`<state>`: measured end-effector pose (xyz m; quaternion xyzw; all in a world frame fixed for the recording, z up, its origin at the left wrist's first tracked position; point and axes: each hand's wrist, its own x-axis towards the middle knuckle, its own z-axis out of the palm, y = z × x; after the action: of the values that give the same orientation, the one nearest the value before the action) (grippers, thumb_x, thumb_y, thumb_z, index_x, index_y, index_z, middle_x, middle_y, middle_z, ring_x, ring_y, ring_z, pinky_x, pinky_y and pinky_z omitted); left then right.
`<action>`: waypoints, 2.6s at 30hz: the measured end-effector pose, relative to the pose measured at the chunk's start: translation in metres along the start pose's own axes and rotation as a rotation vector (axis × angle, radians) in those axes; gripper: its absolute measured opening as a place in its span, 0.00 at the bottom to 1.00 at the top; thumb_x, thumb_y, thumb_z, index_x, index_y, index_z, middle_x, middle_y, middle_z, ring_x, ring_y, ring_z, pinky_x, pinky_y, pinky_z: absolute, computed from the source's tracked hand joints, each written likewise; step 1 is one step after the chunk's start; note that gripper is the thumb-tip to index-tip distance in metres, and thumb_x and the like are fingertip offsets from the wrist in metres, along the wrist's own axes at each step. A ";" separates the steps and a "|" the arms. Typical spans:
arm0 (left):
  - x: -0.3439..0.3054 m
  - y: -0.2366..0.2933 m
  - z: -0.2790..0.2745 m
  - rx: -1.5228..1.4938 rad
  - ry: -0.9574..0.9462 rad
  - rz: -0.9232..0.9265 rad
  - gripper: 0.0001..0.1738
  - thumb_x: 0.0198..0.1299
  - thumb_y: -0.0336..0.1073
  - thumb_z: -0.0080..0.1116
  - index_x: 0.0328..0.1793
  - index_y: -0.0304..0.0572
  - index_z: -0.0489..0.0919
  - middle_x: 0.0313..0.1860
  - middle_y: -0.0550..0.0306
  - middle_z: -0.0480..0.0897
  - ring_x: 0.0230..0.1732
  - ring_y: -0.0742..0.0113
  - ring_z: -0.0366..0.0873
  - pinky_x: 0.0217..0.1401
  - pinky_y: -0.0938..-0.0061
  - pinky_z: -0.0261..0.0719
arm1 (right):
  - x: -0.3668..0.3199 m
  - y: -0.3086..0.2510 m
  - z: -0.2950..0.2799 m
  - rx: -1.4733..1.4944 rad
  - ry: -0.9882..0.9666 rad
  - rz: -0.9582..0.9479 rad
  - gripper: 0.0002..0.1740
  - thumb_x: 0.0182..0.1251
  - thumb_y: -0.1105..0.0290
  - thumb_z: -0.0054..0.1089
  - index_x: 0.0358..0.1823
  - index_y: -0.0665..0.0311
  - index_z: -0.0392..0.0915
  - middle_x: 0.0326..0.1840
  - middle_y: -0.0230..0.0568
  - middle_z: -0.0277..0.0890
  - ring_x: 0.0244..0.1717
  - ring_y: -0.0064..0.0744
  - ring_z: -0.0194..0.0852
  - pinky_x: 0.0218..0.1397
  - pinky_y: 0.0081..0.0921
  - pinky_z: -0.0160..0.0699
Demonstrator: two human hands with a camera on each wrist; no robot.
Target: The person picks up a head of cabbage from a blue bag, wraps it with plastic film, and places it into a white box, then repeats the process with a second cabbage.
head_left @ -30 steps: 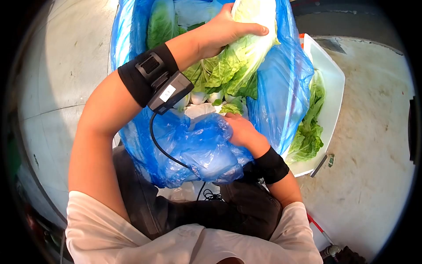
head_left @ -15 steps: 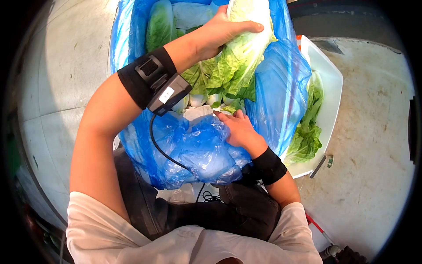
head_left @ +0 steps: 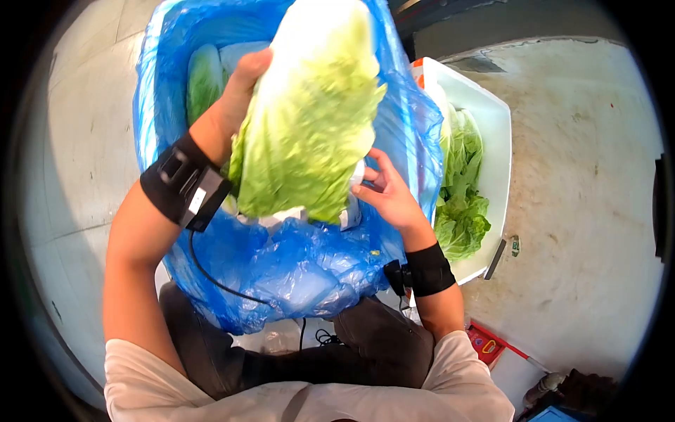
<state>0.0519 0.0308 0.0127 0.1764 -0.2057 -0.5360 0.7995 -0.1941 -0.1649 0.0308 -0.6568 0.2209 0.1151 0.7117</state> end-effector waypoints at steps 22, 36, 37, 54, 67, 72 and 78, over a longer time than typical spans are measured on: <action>-0.010 -0.034 0.076 0.858 -0.632 -0.108 0.75 0.33 0.52 0.88 0.87 0.39 0.54 0.84 0.46 0.59 0.88 0.47 0.42 0.86 0.53 0.43 | -0.036 -0.058 0.029 -0.051 0.340 -0.632 0.27 0.73 0.88 0.54 0.72 0.67 0.65 0.65 0.49 0.76 0.62 0.31 0.80 0.57 0.27 0.81; -0.012 -0.039 0.076 1.049 -0.554 -0.126 0.73 0.35 0.45 0.84 0.88 0.36 0.52 0.84 0.29 0.50 0.89 0.41 0.37 0.86 0.56 0.49 | -0.038 -0.087 0.006 -0.683 0.638 -0.615 0.09 0.65 0.79 0.69 0.46 0.63 0.87 0.53 0.42 0.74 0.50 0.37 0.77 0.56 0.29 0.76; -0.012 -0.039 0.076 1.066 -0.559 -0.113 0.73 0.35 0.44 0.84 0.88 0.37 0.51 0.85 0.30 0.49 0.89 0.40 0.38 0.85 0.56 0.50 | -0.038 -0.090 0.006 -0.737 0.602 -0.619 0.10 0.63 0.79 0.71 0.45 0.63 0.87 0.52 0.42 0.75 0.51 0.38 0.78 0.56 0.30 0.77; -0.015 -0.036 0.080 1.108 -0.543 -0.199 0.74 0.33 0.37 0.85 0.89 0.44 0.51 0.84 0.34 0.46 0.82 0.41 0.59 0.77 0.62 0.69 | -0.030 -0.100 0.008 -1.126 0.431 -0.554 0.11 0.61 0.82 0.65 0.42 0.67 0.74 0.54 0.45 0.73 0.51 0.53 0.79 0.52 0.41 0.80; -0.013 -0.035 0.078 1.134 -0.540 -0.191 0.74 0.32 0.35 0.85 0.90 0.47 0.51 0.85 0.36 0.46 0.83 0.41 0.57 0.80 0.61 0.65 | -0.036 -0.098 -0.005 -1.105 0.434 -0.703 0.14 0.60 0.80 0.70 0.47 0.64 0.80 0.56 0.47 0.74 0.53 0.49 0.80 0.55 0.37 0.81; -0.015 -0.036 0.079 1.136 -0.532 -0.209 0.74 0.33 0.34 0.84 0.89 0.47 0.52 0.85 0.36 0.47 0.83 0.42 0.57 0.80 0.61 0.65 | -0.035 -0.101 -0.002 -1.165 0.426 -0.697 0.11 0.59 0.80 0.71 0.43 0.65 0.82 0.55 0.45 0.76 0.48 0.49 0.81 0.50 0.37 0.83; -0.014 -0.033 0.084 1.133 -0.535 -0.277 0.72 0.33 0.33 0.83 0.89 0.46 0.53 0.85 0.36 0.48 0.80 0.40 0.62 0.78 0.60 0.68 | -0.028 -0.098 -0.002 -1.149 0.389 -0.705 0.12 0.57 0.83 0.67 0.40 0.66 0.76 0.55 0.46 0.75 0.47 0.50 0.81 0.47 0.39 0.82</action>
<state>-0.0222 0.0262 0.0652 0.4567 -0.6246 -0.4680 0.4270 -0.1743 -0.1746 0.1304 -0.9701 0.0222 -0.1438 0.1943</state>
